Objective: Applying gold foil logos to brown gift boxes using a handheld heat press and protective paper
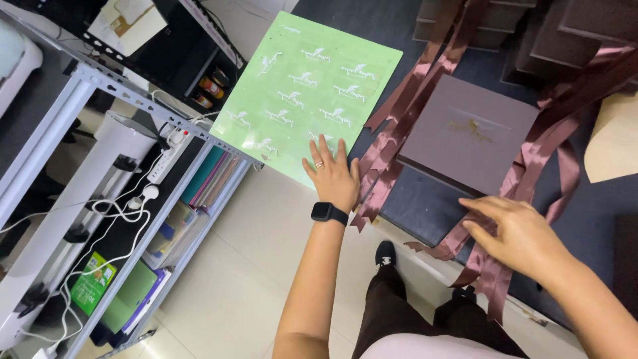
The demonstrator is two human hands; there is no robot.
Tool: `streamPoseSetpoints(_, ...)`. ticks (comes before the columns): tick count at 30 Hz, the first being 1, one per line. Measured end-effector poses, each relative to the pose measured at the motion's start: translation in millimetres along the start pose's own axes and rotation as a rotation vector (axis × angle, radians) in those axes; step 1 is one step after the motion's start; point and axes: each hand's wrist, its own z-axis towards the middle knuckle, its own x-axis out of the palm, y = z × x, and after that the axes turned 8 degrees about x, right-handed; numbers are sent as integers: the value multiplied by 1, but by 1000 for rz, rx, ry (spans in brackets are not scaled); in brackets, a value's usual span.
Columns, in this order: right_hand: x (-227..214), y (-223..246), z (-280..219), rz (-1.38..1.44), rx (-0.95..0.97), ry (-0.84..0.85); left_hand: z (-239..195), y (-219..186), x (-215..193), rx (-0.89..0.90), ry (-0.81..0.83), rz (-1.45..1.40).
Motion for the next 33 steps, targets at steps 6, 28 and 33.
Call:
streamPoseSetpoints(6, 5, 1, -3, -15, 39, 63, -2, 6, 7, 13, -107, -13)
streamPoseSetpoints(28, 4, 0, -9, -68, 186, 144, 36, 91, 19, -193, 82, -433)
streamPoseSetpoints(33, 11, -5, -12, -57, 150, 116, 41, 93, 17, -269, -3, -583)
